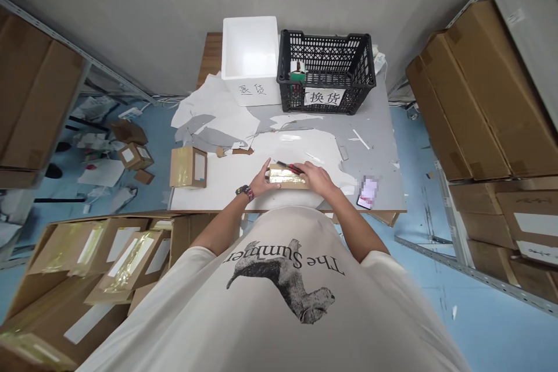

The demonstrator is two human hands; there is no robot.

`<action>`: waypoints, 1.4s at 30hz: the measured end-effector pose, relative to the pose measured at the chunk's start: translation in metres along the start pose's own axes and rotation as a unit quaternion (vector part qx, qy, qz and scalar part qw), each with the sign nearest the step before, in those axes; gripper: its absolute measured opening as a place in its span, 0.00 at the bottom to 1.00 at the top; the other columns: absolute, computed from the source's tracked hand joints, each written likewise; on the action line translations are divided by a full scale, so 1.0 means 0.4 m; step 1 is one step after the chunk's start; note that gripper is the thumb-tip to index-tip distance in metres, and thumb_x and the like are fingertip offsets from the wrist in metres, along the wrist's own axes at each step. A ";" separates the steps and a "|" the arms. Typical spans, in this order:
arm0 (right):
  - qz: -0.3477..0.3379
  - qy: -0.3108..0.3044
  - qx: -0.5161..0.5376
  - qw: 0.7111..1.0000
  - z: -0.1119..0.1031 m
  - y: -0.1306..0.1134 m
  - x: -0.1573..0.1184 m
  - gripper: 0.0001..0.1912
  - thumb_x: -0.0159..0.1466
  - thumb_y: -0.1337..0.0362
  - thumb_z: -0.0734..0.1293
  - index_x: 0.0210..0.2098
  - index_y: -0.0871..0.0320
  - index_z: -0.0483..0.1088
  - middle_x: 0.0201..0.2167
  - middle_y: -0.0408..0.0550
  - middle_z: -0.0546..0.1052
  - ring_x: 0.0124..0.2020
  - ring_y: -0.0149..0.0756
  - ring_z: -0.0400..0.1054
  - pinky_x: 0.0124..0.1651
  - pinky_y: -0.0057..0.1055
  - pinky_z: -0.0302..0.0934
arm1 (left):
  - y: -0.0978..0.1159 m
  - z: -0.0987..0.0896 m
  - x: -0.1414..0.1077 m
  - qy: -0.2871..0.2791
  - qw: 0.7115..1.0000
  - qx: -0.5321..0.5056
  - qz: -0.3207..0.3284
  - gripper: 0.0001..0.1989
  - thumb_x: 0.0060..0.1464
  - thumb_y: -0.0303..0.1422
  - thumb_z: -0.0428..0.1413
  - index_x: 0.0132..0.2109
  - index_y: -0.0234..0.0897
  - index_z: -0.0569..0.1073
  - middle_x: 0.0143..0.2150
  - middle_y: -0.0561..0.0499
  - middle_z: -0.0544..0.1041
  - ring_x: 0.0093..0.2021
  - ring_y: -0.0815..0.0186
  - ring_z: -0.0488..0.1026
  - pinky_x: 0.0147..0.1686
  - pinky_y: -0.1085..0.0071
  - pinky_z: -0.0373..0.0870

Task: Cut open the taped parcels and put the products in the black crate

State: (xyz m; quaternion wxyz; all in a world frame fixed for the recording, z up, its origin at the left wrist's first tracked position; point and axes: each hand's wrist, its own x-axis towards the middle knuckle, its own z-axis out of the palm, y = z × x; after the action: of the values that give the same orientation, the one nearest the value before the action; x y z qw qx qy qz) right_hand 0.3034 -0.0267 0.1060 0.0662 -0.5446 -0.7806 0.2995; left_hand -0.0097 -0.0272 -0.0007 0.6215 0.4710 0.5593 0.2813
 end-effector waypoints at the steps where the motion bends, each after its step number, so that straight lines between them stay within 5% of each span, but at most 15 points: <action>1: -0.021 -0.041 -0.049 0.998 -0.013 -0.021 0.003 0.30 0.79 0.66 0.62 0.78 0.47 0.72 0.64 0.55 0.82 0.58 0.49 0.79 0.58 0.38 0.71 | -0.005 0.003 -0.006 0.008 1.000 0.000 0.002 0.76 0.30 0.41 0.86 0.85 0.48 0.63 0.76 0.37 0.74 0.54 0.54 0.82 0.62 0.56 0.81; 6: -0.073 -0.090 -0.164 0.980 -0.064 -0.084 0.017 0.30 0.82 0.65 0.61 0.80 0.44 0.70 0.63 0.54 0.82 0.55 0.48 0.80 0.51 0.35 0.70 | -0.007 0.013 -0.020 0.032 0.998 0.041 0.030 0.65 0.38 0.42 0.84 0.83 0.50 0.69 0.78 0.40 0.73 0.60 0.50 0.80 0.64 0.57 0.79; 14: -0.151 -0.121 -0.204 0.960 -0.083 -0.087 0.037 0.30 0.81 0.69 0.64 0.79 0.48 0.70 0.62 0.54 0.82 0.56 0.46 0.81 0.47 0.33 0.67 | 0.002 0.016 -0.019 0.016 0.994 0.062 0.084 0.55 0.45 0.44 0.82 0.79 0.52 0.74 0.76 0.44 0.74 0.68 0.46 0.77 0.69 0.56 0.76; 23: -0.187 -0.151 -0.236 0.942 -0.090 -0.101 0.092 0.29 0.78 0.70 0.68 0.75 0.46 0.74 0.61 0.55 0.82 0.45 0.44 0.83 0.46 0.35 0.64 | 0.002 0.015 -0.011 0.020 0.997 0.035 0.065 0.60 0.36 0.44 0.85 0.78 0.51 0.76 0.78 0.43 0.74 0.69 0.44 0.77 0.69 0.54 0.76; 27: -0.191 -0.155 -0.235 0.941 -0.098 -0.081 0.093 0.32 0.78 0.70 0.67 0.79 0.43 0.71 0.60 0.54 0.81 0.47 0.44 0.82 0.48 0.35 0.65 | 0.005 0.013 -0.008 0.002 0.998 0.031 0.050 0.66 0.31 0.44 0.86 0.79 0.49 0.74 0.79 0.41 0.73 0.64 0.44 0.79 0.66 0.53 0.79; 31: -0.163 -0.153 -0.241 0.945 -0.103 -0.038 0.078 0.38 0.77 0.73 0.64 0.82 0.42 0.66 0.60 0.55 0.82 0.51 0.47 0.80 0.49 0.36 0.65 | 0.003 0.018 -0.004 -0.003 0.997 0.032 0.077 0.67 0.30 0.43 0.87 0.80 0.47 0.73 0.80 0.40 0.71 0.71 0.41 0.74 0.69 0.52 0.76; 36: -0.102 -0.130 -0.210 0.964 -0.107 0.038 0.026 0.35 0.79 0.69 0.62 0.83 0.45 0.65 0.61 0.56 0.83 0.53 0.49 0.78 0.48 0.36 0.66 | -0.004 0.021 -0.012 -0.008 0.995 0.073 0.071 0.66 0.36 0.43 0.85 0.81 0.51 0.70 0.78 0.43 0.73 0.59 0.47 0.81 0.61 0.55 0.81; 42: -0.084 -0.126 -0.197 0.969 -0.117 0.077 -0.050 0.35 0.79 0.70 0.60 0.82 0.48 0.67 0.60 0.56 0.84 0.53 0.49 0.78 0.47 0.36 0.67 | -0.001 0.014 -0.009 -0.001 0.997 0.061 0.055 0.66 0.31 0.42 0.86 0.79 0.50 0.73 0.71 0.44 0.79 0.58 0.47 0.81 0.56 0.60 0.82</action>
State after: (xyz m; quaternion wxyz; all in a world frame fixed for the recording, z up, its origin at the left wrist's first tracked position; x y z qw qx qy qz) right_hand 0.3564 -0.0189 0.1318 -0.1164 -0.4370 -0.8692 0.1999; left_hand -0.0051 -0.0320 0.0000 0.5758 0.5384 0.5481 0.2796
